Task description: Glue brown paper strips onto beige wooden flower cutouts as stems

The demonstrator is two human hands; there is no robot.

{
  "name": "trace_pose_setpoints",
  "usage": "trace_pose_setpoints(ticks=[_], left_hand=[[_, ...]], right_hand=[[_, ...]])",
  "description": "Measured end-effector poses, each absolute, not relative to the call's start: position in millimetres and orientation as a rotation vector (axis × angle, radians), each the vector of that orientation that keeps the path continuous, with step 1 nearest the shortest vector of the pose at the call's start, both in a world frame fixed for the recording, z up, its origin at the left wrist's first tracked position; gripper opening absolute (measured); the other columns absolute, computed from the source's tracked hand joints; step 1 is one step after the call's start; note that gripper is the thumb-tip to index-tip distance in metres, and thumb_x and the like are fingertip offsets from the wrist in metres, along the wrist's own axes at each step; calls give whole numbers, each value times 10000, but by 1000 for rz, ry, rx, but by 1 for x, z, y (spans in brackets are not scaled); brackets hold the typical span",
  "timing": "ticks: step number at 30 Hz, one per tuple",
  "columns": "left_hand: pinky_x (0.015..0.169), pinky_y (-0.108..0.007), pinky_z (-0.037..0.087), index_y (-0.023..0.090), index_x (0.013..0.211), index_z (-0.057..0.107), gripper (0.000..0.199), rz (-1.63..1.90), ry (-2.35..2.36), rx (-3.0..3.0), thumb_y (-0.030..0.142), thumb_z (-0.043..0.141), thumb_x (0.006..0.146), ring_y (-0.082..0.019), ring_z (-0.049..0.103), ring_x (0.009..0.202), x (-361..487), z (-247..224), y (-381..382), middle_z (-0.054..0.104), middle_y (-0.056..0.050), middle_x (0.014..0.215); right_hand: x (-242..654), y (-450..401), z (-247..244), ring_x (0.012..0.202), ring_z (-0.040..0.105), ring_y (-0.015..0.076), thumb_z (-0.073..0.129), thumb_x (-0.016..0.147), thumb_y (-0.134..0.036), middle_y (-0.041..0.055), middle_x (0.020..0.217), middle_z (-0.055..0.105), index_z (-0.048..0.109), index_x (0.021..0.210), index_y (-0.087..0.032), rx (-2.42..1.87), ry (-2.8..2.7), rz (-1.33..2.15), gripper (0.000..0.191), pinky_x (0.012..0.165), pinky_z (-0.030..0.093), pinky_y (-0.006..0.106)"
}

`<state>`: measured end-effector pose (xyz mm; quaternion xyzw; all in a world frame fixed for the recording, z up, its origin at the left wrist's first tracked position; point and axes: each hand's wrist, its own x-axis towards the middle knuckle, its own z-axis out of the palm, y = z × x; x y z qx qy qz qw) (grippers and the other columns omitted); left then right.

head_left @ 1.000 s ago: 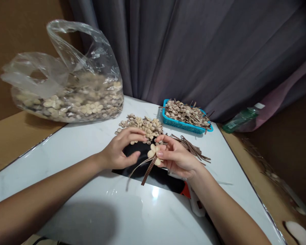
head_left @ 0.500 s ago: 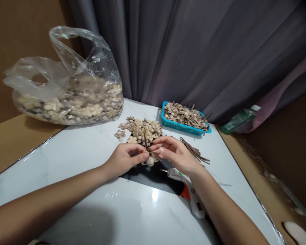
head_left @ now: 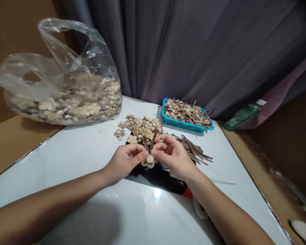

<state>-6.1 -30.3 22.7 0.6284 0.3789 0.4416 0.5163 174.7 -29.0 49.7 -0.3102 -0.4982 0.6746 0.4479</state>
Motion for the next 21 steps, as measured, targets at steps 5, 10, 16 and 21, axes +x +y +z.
trace_pose_setpoints(ticks=[5,10,16,21], left_hand=[[596,-162,454,150,754,661,170,1117,924,1547,313,645,800,-90,563,610,-6,24,-31,644,16,670],[620,-148,456,169,796,683,148,1131,970,1589,296,616,831,-87,589,647,-6,24,-32,679,18,712],[603,-153,441,164,770,605,155,1147,892,1630,272,559,872,-80,563,635,-7,20,-33,616,28,688],[590,-164,416,162,767,597,155,1169,899,1676,270,556,869,-86,538,634,-7,18,-32,594,26,689]], right_hand=[[171,-31,50,577,557,64,770,685,-194,-46,691,628,528,910,-201,-779,-1236,1582,331,565,458,188],[168,-34,51,583,562,76,770,684,-226,-38,684,628,510,880,-198,-851,-1239,1483,327,576,468,209],[163,-39,52,588,564,87,785,660,-252,-35,684,620,493,865,-202,-879,-1257,1458,360,580,473,224],[162,-40,51,608,567,87,781,664,-254,-32,700,614,496,867,-205,-876,-1273,1436,354,581,473,217]])
